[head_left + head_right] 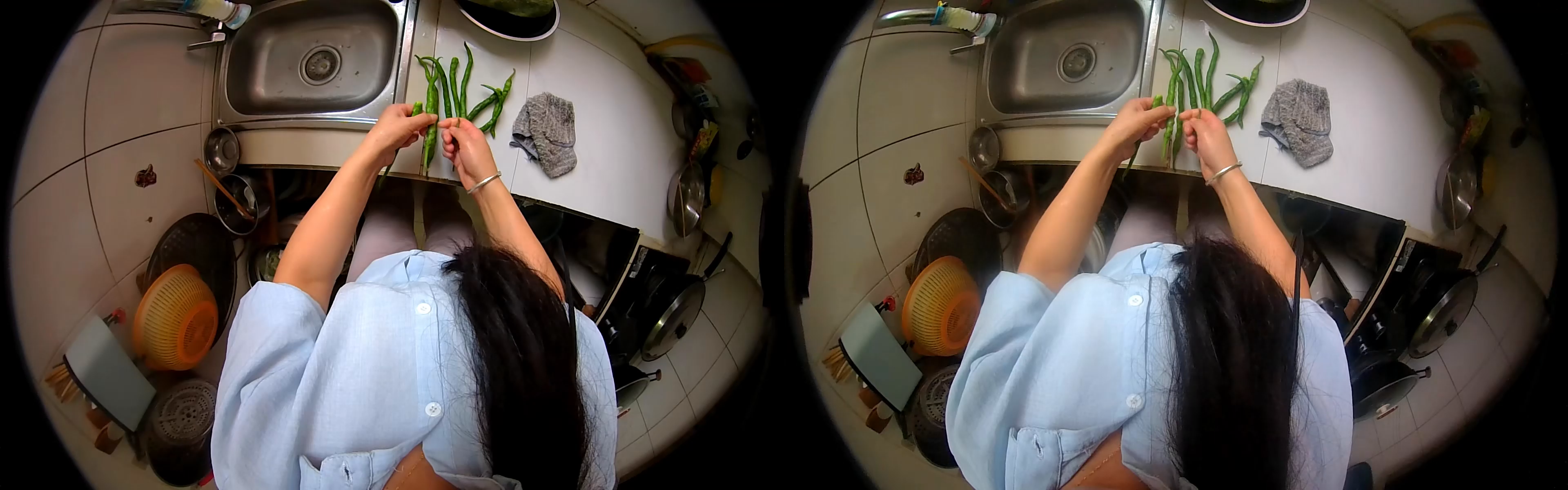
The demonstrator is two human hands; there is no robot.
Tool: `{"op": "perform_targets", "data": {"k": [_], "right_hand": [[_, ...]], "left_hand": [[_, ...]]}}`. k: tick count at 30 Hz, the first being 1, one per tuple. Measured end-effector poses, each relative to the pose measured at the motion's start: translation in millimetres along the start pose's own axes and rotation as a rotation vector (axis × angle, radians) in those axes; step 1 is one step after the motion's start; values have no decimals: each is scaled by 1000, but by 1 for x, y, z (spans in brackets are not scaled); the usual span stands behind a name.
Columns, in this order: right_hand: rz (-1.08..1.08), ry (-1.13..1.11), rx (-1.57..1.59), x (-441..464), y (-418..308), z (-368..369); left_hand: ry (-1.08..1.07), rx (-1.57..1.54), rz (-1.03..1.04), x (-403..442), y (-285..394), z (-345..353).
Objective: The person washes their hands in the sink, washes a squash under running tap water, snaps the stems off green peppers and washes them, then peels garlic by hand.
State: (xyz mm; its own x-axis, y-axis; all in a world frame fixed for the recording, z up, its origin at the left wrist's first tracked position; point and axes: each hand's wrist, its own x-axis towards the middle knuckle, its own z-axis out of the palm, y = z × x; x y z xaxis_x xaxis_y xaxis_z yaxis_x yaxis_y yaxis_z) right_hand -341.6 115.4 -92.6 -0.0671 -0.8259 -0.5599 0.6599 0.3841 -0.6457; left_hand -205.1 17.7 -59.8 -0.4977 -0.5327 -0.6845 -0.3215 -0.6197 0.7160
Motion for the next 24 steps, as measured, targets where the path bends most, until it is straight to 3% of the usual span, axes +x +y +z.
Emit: {"op": "perform_targets", "data": {"k": [2, 5, 7, 11, 12, 15, 20, 24], "right_hand": [[61, -72, -99, -7, -5, 0], [74, -65, -491, -19, -13, 8], [-56, -7, -584, -23, -9, 9], [-216, 60, -954, -28, -23, 0], [-263, 65, -1081, -30, -30, -2], [-272, 63, -1280, -33, -45, -8], [-283, 20, -1402, -34, -63, -17], [-301, 40, -1535, -36, -76, -16]], "left_hand": [[10, -67, -3, -2, 2, 5], [27, -154, 19, -1, 1, 12], [40, -200, 43, 2, -4, 18], [307, 535, 414, 4, -15, 9], [413, 818, 600, -8, -6, 13], [215, 999, 1025, -27, 19, 27], [-71, 1316, 1083, 0, 27, 32], [-91, 1364, 1161, 5, 34, 35]]}}
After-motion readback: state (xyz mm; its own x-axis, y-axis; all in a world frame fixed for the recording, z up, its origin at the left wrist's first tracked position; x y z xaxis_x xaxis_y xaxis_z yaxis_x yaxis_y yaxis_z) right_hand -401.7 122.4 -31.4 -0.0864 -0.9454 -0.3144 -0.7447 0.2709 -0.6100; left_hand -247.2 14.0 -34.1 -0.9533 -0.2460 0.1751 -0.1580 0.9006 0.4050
